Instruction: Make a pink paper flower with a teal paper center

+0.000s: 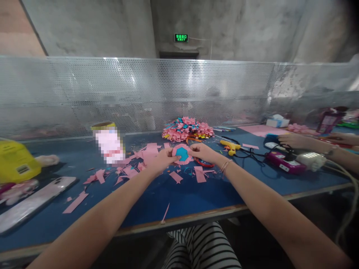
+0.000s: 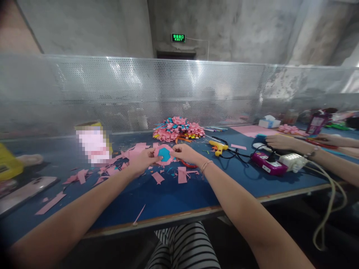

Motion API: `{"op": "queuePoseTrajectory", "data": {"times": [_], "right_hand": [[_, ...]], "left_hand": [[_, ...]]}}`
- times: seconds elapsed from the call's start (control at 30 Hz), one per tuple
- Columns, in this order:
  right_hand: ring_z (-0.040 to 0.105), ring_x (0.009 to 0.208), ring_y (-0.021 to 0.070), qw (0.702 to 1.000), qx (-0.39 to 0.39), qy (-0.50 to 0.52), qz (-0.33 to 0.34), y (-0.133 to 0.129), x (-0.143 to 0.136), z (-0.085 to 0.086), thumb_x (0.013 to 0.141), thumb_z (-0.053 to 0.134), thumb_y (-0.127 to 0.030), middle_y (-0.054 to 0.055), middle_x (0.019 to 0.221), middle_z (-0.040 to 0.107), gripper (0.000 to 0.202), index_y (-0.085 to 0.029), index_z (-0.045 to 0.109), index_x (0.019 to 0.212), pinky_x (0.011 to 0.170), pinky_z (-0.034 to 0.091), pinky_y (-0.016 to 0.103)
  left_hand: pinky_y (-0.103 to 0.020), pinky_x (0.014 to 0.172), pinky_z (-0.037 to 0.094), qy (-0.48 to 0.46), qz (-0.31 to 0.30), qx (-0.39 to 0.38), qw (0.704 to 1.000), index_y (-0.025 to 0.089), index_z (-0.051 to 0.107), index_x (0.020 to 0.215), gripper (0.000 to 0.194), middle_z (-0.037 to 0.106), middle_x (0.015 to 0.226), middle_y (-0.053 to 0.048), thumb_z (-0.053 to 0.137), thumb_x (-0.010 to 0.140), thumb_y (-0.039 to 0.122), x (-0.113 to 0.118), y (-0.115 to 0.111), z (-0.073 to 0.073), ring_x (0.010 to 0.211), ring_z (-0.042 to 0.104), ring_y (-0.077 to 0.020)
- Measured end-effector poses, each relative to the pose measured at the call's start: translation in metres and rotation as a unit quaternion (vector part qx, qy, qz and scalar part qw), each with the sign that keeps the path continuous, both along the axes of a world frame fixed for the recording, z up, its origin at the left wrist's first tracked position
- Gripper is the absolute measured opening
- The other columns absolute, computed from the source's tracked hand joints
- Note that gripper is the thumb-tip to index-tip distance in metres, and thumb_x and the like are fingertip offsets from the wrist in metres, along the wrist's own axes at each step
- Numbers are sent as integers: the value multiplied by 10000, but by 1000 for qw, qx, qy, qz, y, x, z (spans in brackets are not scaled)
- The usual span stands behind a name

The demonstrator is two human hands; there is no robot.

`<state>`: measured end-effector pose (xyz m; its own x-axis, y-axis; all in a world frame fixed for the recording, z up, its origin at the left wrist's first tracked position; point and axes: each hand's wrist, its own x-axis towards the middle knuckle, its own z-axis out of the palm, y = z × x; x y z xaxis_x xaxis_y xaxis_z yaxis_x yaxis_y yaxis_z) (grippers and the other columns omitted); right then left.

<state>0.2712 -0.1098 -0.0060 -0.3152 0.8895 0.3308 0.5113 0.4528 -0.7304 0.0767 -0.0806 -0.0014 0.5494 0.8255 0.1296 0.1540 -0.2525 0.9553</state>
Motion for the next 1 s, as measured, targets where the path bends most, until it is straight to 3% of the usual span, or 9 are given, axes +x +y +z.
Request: {"op": "queuePoseTrajectory", "data": {"times": [0.2, 0.27, 0.37, 0.43, 0.53, 0.63, 0.73, 0.83, 1.0], "right_hand": [[521, 552, 107, 998, -55, -31, 6, 1, 3, -2, 816, 344, -492, 4, 608, 551, 384, -172, 505, 677, 531, 399, 218], [540, 646, 120, 996, -11, -82, -42, 4, 8, -3, 850, 288, -445, 35, 720, 594, 405, -164, 540, 703, 609, 410, 233], [532, 756, 153, 976, 55, -158, -136, 10, 20, -5, 815, 408, -343, 79, 797, 609, 280, -143, 560, 691, 690, 384, 253], [531, 728, 159, 961, 45, -194, -194, 13, 28, -5, 765, 480, -300, 92, 785, 616, 202, -134, 569, 695, 656, 376, 249], [537, 695, 153, 949, 23, -221, -225, 13, 33, -5, 749, 478, -273, 88, 794, 627, 181, -134, 591, 723, 611, 370, 235], [549, 730, 157, 955, 24, -231, -184, 10, 29, -5, 727, 495, -269, 73, 826, 631, 172, -143, 606, 767, 624, 376, 226], [554, 714, 158, 955, -3, -272, -121, 8, 24, -8, 680, 529, -221, 57, 798, 634, 149, -157, 608, 789, 601, 368, 217], [554, 707, 175, 936, -8, -322, -141, 7, 22, -12, 667, 514, -165, 89, 837, 629, 181, -149, 583, 833, 565, 346, 229], [554, 802, 216, 901, 21, -384, -202, 8, 24, -18, 728, 443, -148, 132, 933, 594, 223, -130, 521, 936, 602, 345, 256]], "left_hand": [[-316, 606, 494, 20, 17, 4, 1000, 159, 584, 816, 246, 574, 680, -4, 637, 589, 238, -1, 5, -2, 602, 546, -127], [-309, 586, 487, 9, 26, -12, 1000, 166, 580, 870, 299, 561, 666, -1, 637, 590, 255, -2, 5, -2, 571, 530, -120], [-310, 567, 473, 43, 4, -24, 999, 176, 583, 890, 298, 566, 656, -11, 586, 637, 334, -4, 8, -3, 561, 535, -137], [-315, 582, 461, 108, 22, 38, 993, 174, 603, 800, 261, 585, 660, -33, 534, 667, 387, -6, 11, -3, 592, 554, -165], [-331, 719, 434, 201, 115, 237, 943, 187, 613, 782, 240, 630, 826, -77, 504, 679, 374, -11, 21, -4, 780, 576, -219], [-368, 867, 357, 294, 121, 360, 877, 191, 596, 917, 285, 605, 1011, -114, 485, 692, 326, -18, 33, -9, 994, 511, -264], [-387, 865, 351, 357, 66, 363, 859, 180, 576, 979, 329, 580, 1076, -142, 478, 698, 321, -26, 41, -18, 1024, 496, -290], [-368, 809, 381, 395, 18, 338, 854, 203, 594, 920, 273, 614, 1014, -118, 430, 738, 324, -31, 44, -22, 936, 545, -273], [-341, 745, 394, 439, 118, 355, 817, 204, 593, 860, 264, 634, 879, -97, 374, 780, 327, -32, 38, -4, 857, 563, -254]]}}
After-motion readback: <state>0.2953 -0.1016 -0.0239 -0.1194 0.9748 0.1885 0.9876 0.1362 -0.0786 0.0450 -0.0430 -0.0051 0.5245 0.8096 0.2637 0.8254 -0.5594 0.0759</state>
